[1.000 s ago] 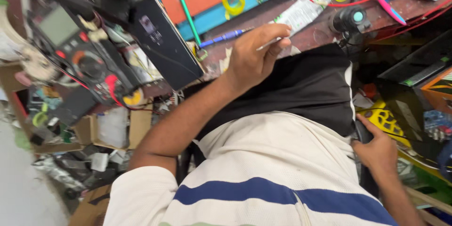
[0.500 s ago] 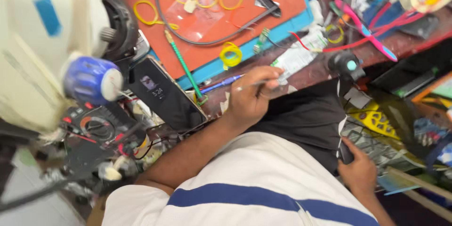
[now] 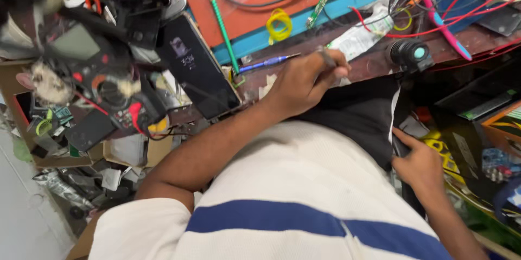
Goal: The person sits at a cluttered electronics repair workbench and solders a small green circuit board, holding the board with one hand while applying a soldering iron to its contacts. They use a flat metal file or blade in the other hand to steady or scrape the board and reposition it as they work on different points.
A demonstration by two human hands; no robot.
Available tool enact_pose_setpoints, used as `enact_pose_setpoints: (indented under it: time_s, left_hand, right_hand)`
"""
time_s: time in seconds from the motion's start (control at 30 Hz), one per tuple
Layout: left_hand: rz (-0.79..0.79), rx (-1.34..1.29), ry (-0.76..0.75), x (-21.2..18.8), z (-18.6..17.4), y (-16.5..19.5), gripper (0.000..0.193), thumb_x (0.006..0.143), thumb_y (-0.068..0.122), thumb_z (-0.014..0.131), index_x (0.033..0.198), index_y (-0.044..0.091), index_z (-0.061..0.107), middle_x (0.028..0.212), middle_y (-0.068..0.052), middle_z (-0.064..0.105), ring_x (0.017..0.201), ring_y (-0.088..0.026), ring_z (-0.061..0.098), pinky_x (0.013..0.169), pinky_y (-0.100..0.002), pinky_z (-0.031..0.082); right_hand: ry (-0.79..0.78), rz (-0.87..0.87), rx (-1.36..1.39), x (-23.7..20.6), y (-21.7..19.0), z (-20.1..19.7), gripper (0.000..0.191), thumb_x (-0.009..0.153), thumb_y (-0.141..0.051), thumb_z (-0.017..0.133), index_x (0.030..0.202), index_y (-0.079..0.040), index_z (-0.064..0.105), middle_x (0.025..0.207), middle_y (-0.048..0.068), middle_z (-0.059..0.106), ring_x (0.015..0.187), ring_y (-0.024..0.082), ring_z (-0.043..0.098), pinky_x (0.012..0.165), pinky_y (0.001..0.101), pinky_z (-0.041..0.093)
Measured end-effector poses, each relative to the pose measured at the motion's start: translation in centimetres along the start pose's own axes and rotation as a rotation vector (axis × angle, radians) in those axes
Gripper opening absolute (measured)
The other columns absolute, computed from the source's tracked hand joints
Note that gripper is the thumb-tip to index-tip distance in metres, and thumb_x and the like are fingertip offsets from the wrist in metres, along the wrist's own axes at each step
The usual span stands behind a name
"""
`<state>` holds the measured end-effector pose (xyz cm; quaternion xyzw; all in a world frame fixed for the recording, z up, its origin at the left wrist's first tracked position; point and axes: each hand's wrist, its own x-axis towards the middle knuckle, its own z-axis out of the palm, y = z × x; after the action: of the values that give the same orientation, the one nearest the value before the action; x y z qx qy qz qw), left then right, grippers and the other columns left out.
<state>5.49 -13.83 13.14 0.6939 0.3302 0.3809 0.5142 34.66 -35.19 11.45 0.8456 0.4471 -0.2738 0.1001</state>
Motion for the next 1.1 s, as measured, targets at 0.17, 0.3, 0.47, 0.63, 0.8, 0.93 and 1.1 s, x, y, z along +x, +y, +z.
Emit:
enact_pose_setpoints:
  time_s: [0.17, 0.3, 0.47, 0.63, 0.8, 0.93, 1.1]
  left_hand:
    - [0.077, -0.168, 0.029, 0.0, 0.5, -1.8, 0.020, 0.113, 0.026, 0.059, 0.122, 0.009, 0.055, 0.094, -0.003, 0.071, 0.079, -0.011, 0.066, 0.072, -0.029, 0.055]
    - [0.064, -0.321, 0.024, 0.2, 0.8, -2.5, 0.019, 0.113, 0.022, 0.059, 0.124, 0.007, 0.054, 0.096, -0.003, 0.073, 0.080, -0.010, 0.066, 0.074, -0.028, 0.056]
    - [-0.054, -0.245, 0.054, 0.2, 0.6, -1.4, 0.019, 0.107, 0.016, 0.062, 0.122, 0.006, 0.056, 0.088, -0.007, 0.069, 0.075, -0.016, 0.063, 0.072, -0.030, 0.054]
    - [-0.089, 0.064, -0.055, 1.0, -0.5, 0.5, 0.014, 0.100, 0.022, 0.067, 0.108, 0.011, 0.069, 0.084, -0.011, 0.067, 0.074, -0.029, 0.068, 0.067, -0.038, 0.053]
    - [-0.032, 0.039, -0.108, 1.4, -0.7, 1.0, 0.017, 0.101, 0.028, 0.066, 0.105, 0.011, 0.067, 0.087, -0.009, 0.069, 0.073, -0.027, 0.068, 0.068, -0.038, 0.052]
    - [-0.030, -0.050, -0.083, 0.4, 0.2, 0.5, 0.020, 0.103, 0.028, 0.065, 0.112, 0.011, 0.064, 0.090, -0.009, 0.069, 0.078, -0.024, 0.070, 0.072, -0.034, 0.055]
    - [0.044, -0.111, -0.049, 0.0, 0.2, -0.7, 0.020, 0.108, 0.026, 0.063, 0.117, 0.008, 0.060, 0.095, -0.007, 0.071, 0.088, -0.017, 0.071, 0.079, -0.032, 0.056]
  right_hand:
    - [-0.022, 0.042, 0.107, -3.6, 1.3, 0.8, 0.070, 0.071, -0.019, 0.080, 0.137, -0.041, 0.069, 0.064, 0.015, 0.069, 0.065, 0.029, 0.070, 0.076, 0.0404, 0.057]
    - [-0.005, 0.048, 0.188, -5.0, 3.3, 2.3, 0.069, 0.071, -0.017, 0.078, 0.136, -0.041, 0.069, 0.064, 0.012, 0.072, 0.064, 0.024, 0.072, 0.074, 0.0394, 0.057]
    - [-0.003, 0.018, 0.164, -3.9, 4.1, 3.5, 0.066, 0.069, -0.018, 0.080, 0.132, -0.039, 0.071, 0.067, 0.012, 0.071, 0.061, 0.023, 0.070, 0.072, 0.0387, 0.057]
    - [-0.134, 0.132, 0.202, -1.3, 2.9, 2.4, 0.066, 0.069, -0.017, 0.078, 0.133, -0.034, 0.074, 0.070, 0.019, 0.068, 0.060, 0.030, 0.069, 0.070, 0.0419, 0.058]
    - [0.118, -0.176, 0.154, 4.1, 1.2, 1.5, 0.049, 0.075, -0.023, 0.079, 0.123, -0.021, 0.078, 0.093, 0.025, 0.073, 0.082, 0.034, 0.072, 0.074, 0.0428, 0.056]
    - [-0.008, -0.071, 0.128, 5.4, -0.5, 0.8, 0.058, 0.076, -0.016, 0.071, 0.134, -0.020, 0.074, 0.090, 0.028, 0.074, 0.078, 0.033, 0.077, 0.080, 0.0431, 0.059]
    - [0.045, -0.267, 0.274, 2.8, -4.3, -0.5, 0.062, 0.067, -0.017, 0.079, 0.128, -0.023, 0.074, 0.096, 0.019, 0.076, 0.077, 0.028, 0.076, 0.080, 0.0410, 0.058]
